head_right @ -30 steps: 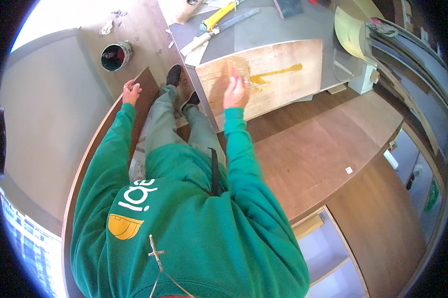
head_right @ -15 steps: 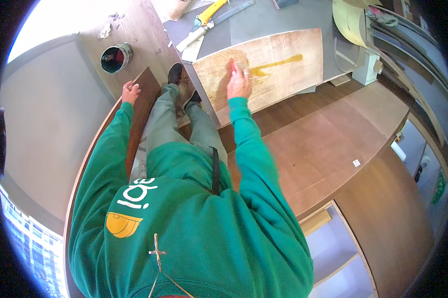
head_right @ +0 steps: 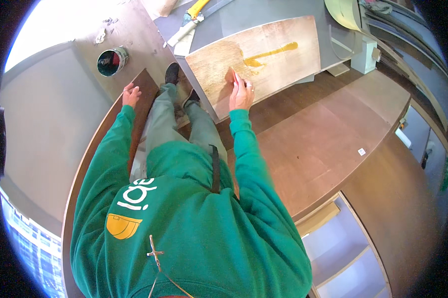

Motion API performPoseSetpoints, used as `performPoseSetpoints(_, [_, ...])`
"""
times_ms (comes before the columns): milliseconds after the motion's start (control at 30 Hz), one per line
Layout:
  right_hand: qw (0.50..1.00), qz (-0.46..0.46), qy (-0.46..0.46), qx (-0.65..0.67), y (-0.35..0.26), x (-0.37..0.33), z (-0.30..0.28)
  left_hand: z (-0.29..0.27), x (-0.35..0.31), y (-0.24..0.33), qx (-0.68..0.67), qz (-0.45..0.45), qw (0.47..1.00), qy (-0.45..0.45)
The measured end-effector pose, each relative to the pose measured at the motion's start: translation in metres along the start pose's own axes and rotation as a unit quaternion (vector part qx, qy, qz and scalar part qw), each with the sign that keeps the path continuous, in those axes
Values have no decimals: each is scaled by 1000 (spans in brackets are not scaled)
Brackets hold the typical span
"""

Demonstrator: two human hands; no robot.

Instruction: The person pours liquid adhesive from a tin onto a wooden board and spreads it evenly across the surface using a red spreader tool.

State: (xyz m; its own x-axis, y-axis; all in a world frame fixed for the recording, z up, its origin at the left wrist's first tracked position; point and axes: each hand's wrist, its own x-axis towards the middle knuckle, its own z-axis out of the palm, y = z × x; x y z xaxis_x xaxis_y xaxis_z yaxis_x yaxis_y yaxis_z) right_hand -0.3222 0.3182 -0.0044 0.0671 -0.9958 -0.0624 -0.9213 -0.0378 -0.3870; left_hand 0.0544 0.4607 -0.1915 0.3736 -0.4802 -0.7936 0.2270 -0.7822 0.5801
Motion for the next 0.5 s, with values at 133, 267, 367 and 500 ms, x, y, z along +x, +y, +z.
performPoseSetpoints(133, [995, -51, -65, -50, 36, 1, -12, -8, -8, -16, 10, -28, 999, 32])
performPoseSetpoints(267, [999, -19, -34, 0, 48, 17, -17, -10, -20, -12, -1, -12, 999, 30])
performPoseSetpoints(367, [999, 3, -22, -38, 50, 10, 3, -12, -24, -18, 8, -9, 1000, 26])
performPoseSetpoints(500, [997, -17, -39, -57, 19, -27, 28, -7, -28, -26, 4, -7, 1000, 28])
